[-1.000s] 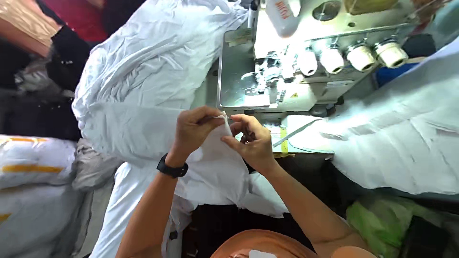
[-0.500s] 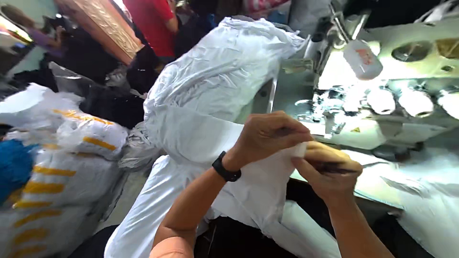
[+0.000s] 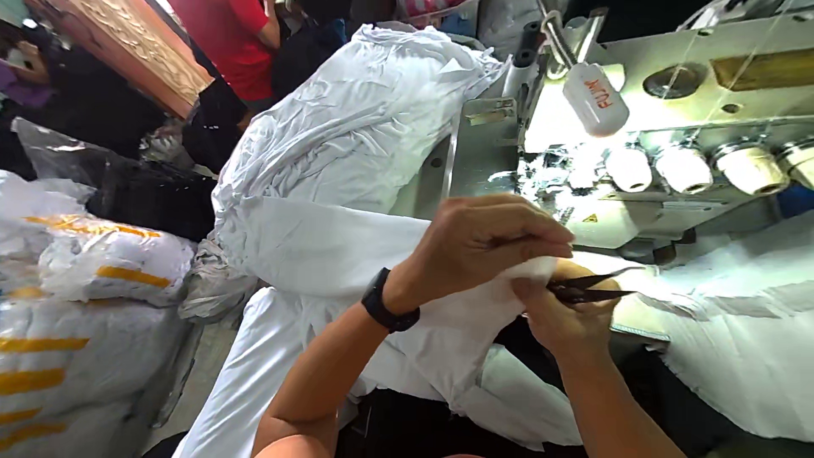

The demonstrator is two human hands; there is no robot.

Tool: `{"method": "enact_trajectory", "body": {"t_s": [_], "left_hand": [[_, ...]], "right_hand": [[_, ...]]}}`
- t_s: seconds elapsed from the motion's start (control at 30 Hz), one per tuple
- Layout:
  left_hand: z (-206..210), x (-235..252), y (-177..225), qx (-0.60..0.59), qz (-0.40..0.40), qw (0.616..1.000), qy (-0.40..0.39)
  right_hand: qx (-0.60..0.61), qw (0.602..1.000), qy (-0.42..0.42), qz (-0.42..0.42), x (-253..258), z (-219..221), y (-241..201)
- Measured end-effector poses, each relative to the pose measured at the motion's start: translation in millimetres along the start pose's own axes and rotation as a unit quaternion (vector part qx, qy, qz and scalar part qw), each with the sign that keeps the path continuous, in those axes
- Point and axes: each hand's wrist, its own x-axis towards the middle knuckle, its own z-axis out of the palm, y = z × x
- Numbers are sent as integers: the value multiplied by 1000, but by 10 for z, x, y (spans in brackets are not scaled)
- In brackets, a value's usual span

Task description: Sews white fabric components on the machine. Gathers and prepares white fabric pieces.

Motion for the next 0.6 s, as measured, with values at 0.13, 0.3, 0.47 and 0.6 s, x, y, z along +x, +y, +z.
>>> {"method": "enact_trajectory", "body": {"t_s": [0.13,0.3,0.47,0.6], "left_hand": [[-114,25,43,21,-14,1000,0],[-231,77,-146,-1,-38,999,-23],[-9,9,-559,4,-102,993,-61],[99,-60,-754,134,-139,981,-32]], "right_hand": [[-14,998,-69,-3,-164,-50,99],[38,991,-126,13,-367,-270,236],[84,980,-38,175,-605,-346,317],[74,955,-4,287,-630,-359,354]]}}
